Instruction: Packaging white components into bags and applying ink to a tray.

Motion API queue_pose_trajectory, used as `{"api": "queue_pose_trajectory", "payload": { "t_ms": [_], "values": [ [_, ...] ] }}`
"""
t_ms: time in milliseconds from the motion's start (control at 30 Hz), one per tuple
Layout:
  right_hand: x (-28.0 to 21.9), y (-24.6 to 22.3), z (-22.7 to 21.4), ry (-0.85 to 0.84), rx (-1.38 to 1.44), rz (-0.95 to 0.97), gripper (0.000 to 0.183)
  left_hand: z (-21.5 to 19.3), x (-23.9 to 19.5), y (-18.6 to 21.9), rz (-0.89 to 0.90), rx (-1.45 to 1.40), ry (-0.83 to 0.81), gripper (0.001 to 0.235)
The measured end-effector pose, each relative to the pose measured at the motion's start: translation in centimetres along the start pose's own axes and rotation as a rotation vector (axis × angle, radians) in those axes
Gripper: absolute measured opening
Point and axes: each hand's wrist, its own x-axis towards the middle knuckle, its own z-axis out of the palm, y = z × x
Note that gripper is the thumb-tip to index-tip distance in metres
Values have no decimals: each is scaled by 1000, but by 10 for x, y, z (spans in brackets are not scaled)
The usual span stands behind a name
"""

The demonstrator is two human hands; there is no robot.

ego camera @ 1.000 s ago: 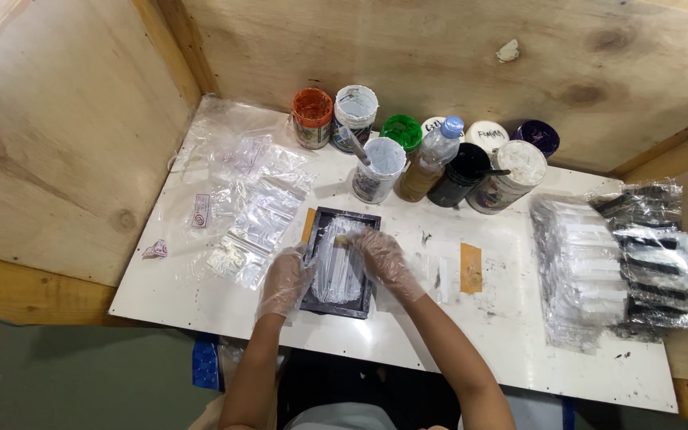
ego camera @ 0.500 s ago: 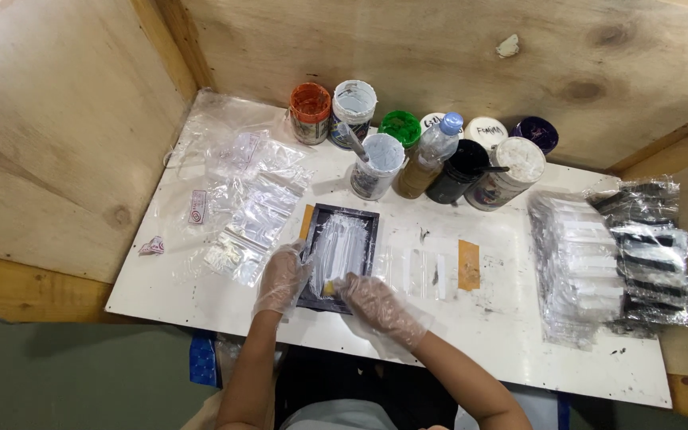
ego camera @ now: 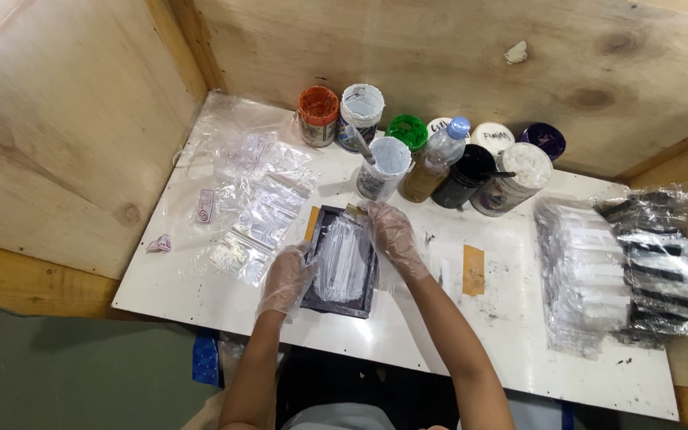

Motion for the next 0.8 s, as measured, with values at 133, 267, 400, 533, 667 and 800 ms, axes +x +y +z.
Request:
{"api": "queue_pose_trajectory", "payload": {
  "t_ms": [133,267,400,533,667,800],
  "values": [
    [20,12,16,-153,-349,73,25,-1,-3,3,-52,-51,-17,53],
    [24,34,34,-137,-379,59,30,-5,-2,5,-20,-14,-18,53],
    [18,23,31,-70,-364,22,35,-7,-10,11,-37,-127,-7,55],
    [-2,32,27,365,179,24,25,-20,-21,37,-128,-374,30,49],
    [-29,41,-7,468,502,126,19,-2,4,-4,-16,-83,0,53],
    [-88,36,-69,500,71,196,20,-20,-4,11,-9,-95,8,54]
  ]
}}
